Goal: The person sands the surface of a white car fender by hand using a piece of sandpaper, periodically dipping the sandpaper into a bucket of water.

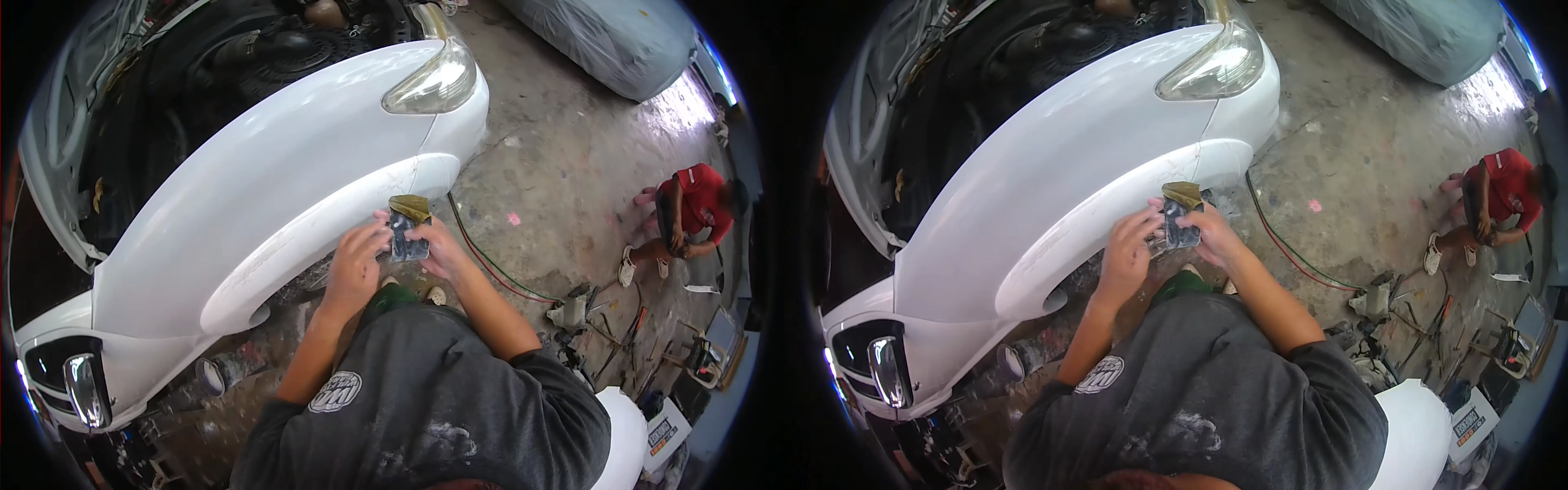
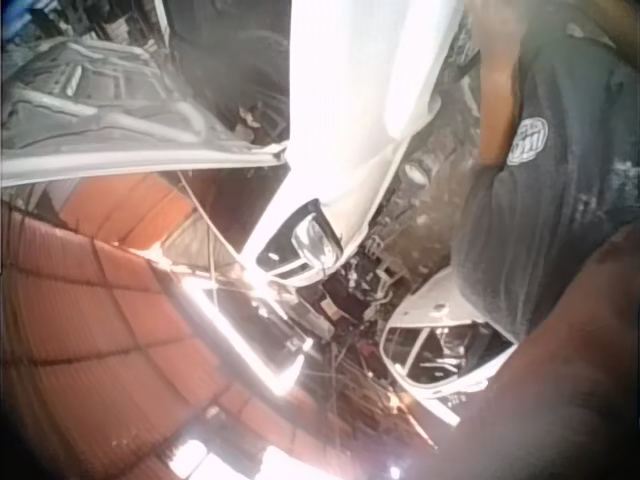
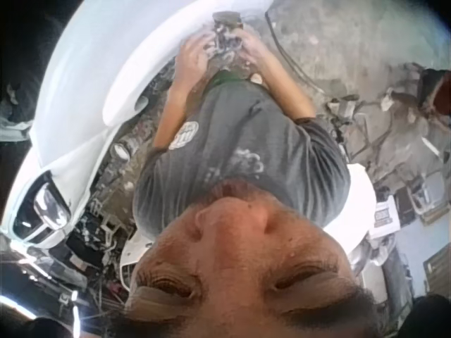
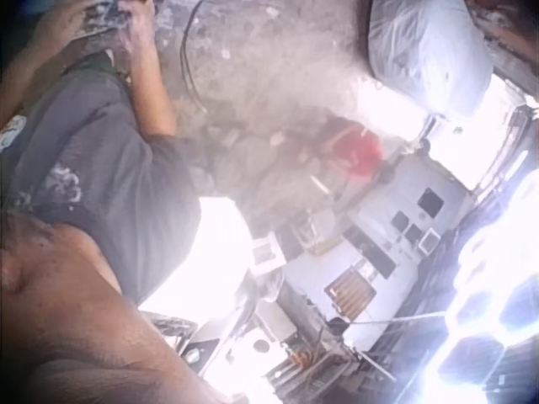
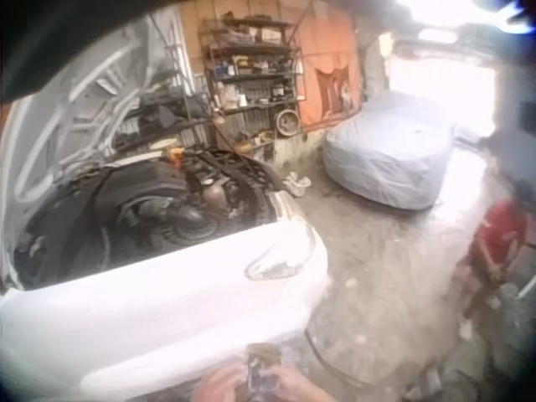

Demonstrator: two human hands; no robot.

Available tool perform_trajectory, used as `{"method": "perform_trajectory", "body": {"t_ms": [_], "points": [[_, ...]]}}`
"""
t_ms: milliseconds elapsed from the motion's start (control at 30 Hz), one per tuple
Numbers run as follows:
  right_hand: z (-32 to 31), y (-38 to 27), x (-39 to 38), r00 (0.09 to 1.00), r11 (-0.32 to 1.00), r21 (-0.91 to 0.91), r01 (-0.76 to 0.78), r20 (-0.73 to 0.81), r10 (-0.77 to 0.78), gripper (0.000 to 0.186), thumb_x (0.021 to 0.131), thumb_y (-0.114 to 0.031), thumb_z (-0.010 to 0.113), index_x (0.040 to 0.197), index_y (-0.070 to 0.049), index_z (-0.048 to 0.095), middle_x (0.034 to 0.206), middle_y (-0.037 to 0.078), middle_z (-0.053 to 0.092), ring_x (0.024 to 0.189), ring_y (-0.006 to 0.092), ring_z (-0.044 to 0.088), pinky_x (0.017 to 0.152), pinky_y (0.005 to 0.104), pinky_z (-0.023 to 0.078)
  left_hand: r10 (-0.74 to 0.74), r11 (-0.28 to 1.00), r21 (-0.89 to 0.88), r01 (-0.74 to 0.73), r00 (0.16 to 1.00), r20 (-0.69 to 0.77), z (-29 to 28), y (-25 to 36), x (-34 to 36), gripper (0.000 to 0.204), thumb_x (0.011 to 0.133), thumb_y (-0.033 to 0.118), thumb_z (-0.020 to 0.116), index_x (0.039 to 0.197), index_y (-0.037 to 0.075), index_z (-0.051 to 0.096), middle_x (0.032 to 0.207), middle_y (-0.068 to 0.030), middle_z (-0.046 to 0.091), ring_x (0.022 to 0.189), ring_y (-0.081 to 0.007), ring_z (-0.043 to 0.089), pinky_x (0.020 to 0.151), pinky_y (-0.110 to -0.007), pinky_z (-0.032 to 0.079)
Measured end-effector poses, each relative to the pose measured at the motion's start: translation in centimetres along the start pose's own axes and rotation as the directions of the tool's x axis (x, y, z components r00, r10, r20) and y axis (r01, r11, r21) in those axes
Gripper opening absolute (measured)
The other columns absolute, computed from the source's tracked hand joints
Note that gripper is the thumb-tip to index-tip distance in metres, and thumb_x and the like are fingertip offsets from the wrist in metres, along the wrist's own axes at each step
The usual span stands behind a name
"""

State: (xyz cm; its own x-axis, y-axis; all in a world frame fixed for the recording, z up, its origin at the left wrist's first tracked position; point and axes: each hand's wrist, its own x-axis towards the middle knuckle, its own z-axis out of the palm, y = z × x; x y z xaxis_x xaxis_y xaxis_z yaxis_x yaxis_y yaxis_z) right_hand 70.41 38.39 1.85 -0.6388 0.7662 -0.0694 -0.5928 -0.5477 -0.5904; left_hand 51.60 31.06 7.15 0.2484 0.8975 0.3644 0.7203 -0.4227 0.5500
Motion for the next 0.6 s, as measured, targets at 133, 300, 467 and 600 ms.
{"method": "perform_trajectory", "body": {"t_ms": [133, 300, 467, 600], "points": [[0.6, -0.9, 0.7, 0.992, 0.989, -0.088, -0.12, -0.039, 0.117, 0.043, 0.101, -0.016, 0.058, 0.14, 0.003, 0.05, 0.128, 0.015, 0.065, 0.117, 0.0253, 0.064, 0.101, 0.0423, 0.055, -0.116, 0.985, -0.14, 0.102, 0.989, -0.095, -1.4, -0.5, 2.7, 0.044, 0.085, 0.006, 0.069, 0.128, 0.003, 0.062, 0.129, -0.014, 0.063, 0.123, -0.034, 0.054, 0.105, -0.045, 0.045], [2.8, -1.5, 1.1, 0.959, 0.932, -0.244, -0.269, -0.159, 0.235, 0.042, 0.102, -0.018, 0.058, 0.138, 0.002, 0.049, 0.124, 0.013, 0.066, 0.114, 0.0215, 0.065, 0.099, 0.0411, 0.057, -0.338, 0.86, -0.346, 0.375, 0.927, 0.163, -1.7, -3.5, 5.1, 0.037, 0.085, 0.01, 0.076, 0.118, 0.001, 0.062, 0.111, -0.0109, 0.064, 0.105, -0.0219, 0.061, 0.089, -0.035, 0.051], [3.1, -0.7, 0.7, 0.965, 0.846, -0.495, -0.2, -0.247, 0.083, 0.032, 0.103, -0.024, 0.059, 0.127, -0.003, 0.063, 0.109, 0.003, 0.066, 0.087, 0.0097, 0.063, 0.08, 0.0228, 0.05, -0.433, 0.61, -0.571, 0.549, 0.835, 0.34, -1.0, -7.2, 4.9, 0.023, 0.088, 0.008, 0.076, 0.108, 0.002, 0.064, 0.093, -0.0043, 0.065, 0.088, -0.0104, 0.061, 0.079, -0.026, 0.05], [3.6, -0.6, 0.3, 0.957, 0.761, -0.633, -0.143, -0.283, -0.056, 0.031, 0.103, -0.026, 0.061, 0.12, -0.001, 0.068, 0.099, -0.001, 0.066, 0.078, 0.0063, 0.057, 0.071, 0.0216, 0.047, -0.321, 0.539, -0.653, 0.532, 0.847, 0.424, -1.4, -7.9, 4.8, 0.017, 0.092, 0.004, 0.072, 0.106, 0.002, 0.063, 0.089, -0.0013, 0.064, 0.086, -0.0088, 0.06, 0.079, -0.025, 0.05]]}}
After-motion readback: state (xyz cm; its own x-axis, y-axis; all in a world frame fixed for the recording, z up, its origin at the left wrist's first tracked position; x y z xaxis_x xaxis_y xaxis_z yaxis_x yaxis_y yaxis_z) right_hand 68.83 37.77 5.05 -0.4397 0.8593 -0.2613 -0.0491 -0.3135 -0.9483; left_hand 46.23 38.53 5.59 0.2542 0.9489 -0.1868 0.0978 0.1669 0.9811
